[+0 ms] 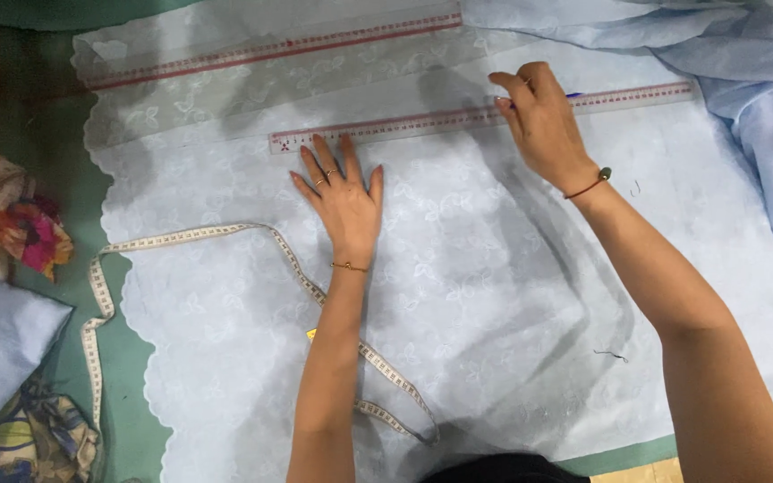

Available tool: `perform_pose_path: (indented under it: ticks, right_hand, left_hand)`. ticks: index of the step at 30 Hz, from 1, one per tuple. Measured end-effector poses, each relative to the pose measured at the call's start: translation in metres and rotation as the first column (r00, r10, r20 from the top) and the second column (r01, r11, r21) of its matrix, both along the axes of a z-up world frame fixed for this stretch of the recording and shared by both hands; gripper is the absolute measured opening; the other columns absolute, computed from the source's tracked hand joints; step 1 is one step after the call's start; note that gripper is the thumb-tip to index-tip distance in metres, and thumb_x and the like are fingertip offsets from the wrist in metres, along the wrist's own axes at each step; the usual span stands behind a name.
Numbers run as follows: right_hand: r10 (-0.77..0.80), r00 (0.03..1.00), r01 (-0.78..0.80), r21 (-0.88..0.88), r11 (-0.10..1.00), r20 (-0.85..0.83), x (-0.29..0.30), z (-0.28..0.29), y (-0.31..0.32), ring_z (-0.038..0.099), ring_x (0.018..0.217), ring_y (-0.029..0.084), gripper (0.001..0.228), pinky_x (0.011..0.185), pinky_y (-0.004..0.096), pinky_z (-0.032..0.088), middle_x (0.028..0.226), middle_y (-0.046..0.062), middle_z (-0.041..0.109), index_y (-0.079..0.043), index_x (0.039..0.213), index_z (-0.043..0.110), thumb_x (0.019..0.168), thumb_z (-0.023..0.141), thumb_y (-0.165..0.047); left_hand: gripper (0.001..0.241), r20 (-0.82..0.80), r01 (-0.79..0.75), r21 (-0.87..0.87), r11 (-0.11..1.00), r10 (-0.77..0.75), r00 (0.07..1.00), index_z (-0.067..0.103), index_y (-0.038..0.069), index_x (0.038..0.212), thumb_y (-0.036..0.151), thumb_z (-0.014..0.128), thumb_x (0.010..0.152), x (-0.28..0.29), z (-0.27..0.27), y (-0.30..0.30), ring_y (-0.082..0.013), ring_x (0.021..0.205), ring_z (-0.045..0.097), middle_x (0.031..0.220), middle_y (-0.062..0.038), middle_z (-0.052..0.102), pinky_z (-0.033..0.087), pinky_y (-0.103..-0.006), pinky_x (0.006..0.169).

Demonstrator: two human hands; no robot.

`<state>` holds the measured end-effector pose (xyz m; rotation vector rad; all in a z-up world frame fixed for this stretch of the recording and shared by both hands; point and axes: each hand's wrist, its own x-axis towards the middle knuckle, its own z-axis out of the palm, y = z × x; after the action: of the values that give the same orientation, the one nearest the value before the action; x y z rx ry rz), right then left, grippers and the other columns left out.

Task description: Measuring and marking a piece of blue lace fabric on a workbench using a measuring tape and ruler.

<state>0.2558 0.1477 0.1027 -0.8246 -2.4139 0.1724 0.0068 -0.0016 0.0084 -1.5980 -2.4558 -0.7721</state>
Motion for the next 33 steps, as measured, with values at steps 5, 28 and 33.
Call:
perform_pose_path:
  ticks: [5, 28, 33]
  right_hand:
    - [-0.013, 0.998, 0.023, 0.150, 0.988, -0.064, -0.031, 0.034, -0.024, 0.053, 0.094, 0.025, 0.019, 0.084, 0.037, 0.043, 0.101, 0.011, 0.055, -0.007, 0.124, 0.070, 0.110, 0.060, -0.015]
    - [0.076, 0.934, -0.278, -0.578, 0.767, -0.349, -0.118, -0.020, 0.026, 0.074, 0.084, 0.016, 0.045, 0.073, 0.031, 0.060, 0.094, 0.009, 0.074, 0.000, 0.100, 0.066, 0.114, 0.042, -0.035]
    - [0.010, 0.981, -0.127, -0.607, 0.784, -0.193, -0.083, -0.015, 0.030, 0.072, 0.077, 0.017, 0.038, 0.073, 0.031, 0.058, 0.086, 0.009, 0.073, 0.001, 0.104, 0.064, 0.114, 0.043, -0.029]
  left_hand:
    - [0.066, -0.042, -0.006, 0.001, 1.000, 0.006, 0.999, 0.050, 0.008, 0.152, 0.048, 0.059, 0.100, -0.003, -0.002, 0.004, -0.0488, 0.151, 0.023, 0.162, -0.028, 0.031, 0.011, -0.0709, 0.120]
    - [0.077, -0.190, 0.088, -0.202, 0.975, -0.127, 0.974, 0.067, 0.013, 0.132, 0.073, 0.060, 0.083, 0.109, 0.020, 0.056, -0.0494, 0.135, 0.044, 0.136, -0.029, 0.053, 0.031, -0.0687, 0.112]
    - [0.080, -0.219, 0.064, -0.240, 0.969, -0.118, 0.969, 0.061, 0.020, 0.138, 0.077, 0.058, 0.082, 0.110, 0.018, 0.056, -0.0497, 0.136, 0.042, 0.140, -0.029, 0.049, 0.033, -0.0688, 0.112]
